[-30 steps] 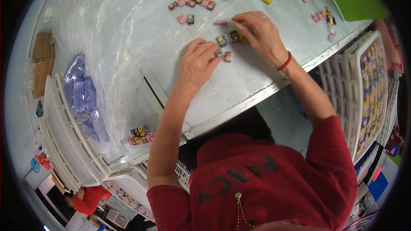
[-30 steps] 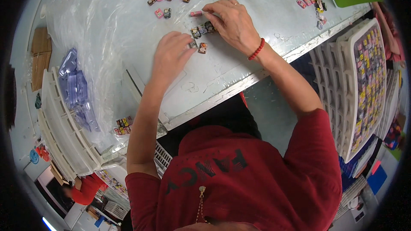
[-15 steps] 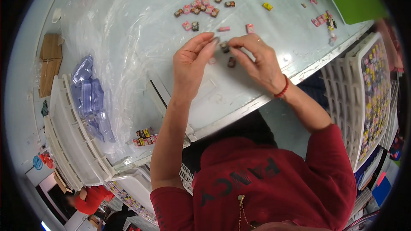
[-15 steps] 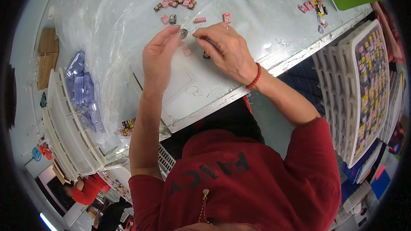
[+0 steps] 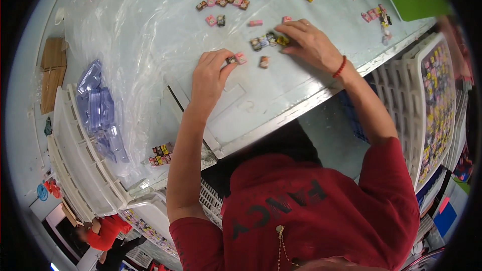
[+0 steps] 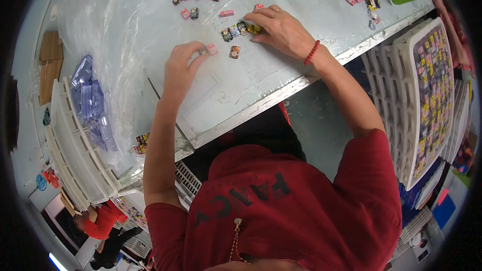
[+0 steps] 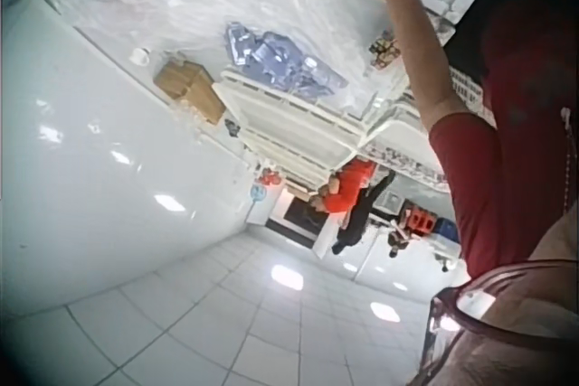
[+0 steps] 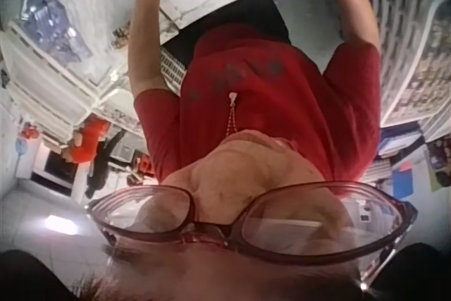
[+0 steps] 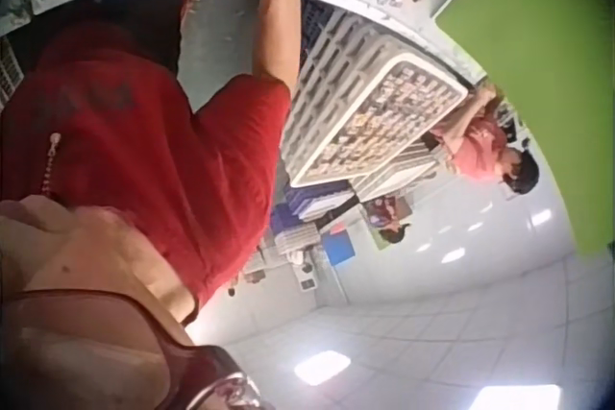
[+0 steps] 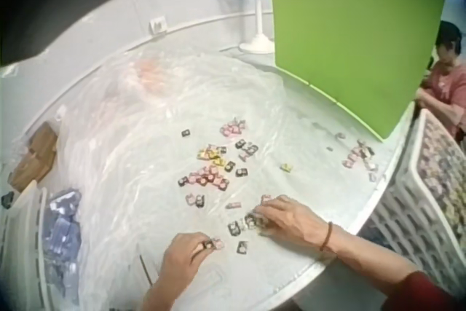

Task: Sorting and packaging small colorful items into plastic bags.

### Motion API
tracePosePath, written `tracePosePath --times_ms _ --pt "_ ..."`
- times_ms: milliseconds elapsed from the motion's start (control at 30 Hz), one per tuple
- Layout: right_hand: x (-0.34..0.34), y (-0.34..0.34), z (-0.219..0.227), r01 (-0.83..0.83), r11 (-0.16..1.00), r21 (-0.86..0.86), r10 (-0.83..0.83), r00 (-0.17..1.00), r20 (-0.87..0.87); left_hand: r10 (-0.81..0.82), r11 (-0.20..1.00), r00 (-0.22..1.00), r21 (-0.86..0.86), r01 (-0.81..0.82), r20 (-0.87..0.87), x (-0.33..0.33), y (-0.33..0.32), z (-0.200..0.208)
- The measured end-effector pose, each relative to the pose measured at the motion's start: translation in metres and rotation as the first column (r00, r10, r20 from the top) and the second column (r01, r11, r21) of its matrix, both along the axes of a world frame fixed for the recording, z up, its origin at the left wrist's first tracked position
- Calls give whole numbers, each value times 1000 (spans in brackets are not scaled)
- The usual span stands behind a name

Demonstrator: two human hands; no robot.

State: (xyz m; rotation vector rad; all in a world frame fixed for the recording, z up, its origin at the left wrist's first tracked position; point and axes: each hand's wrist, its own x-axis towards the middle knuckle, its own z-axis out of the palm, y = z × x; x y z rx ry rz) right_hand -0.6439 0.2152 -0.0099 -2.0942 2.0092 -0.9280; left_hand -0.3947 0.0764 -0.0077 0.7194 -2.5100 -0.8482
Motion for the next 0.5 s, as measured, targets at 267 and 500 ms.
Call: tracePosePath --times_ms 267,500 --pt "0 -3 4 -60 991 120 62 998 -12 -47 980 994 -197 27 -95 -12 11 0" --pt "-9 -1 -1 16 992 128 -17 1000 6 -48 971 991 -240 17 -124 -24 17 -18"
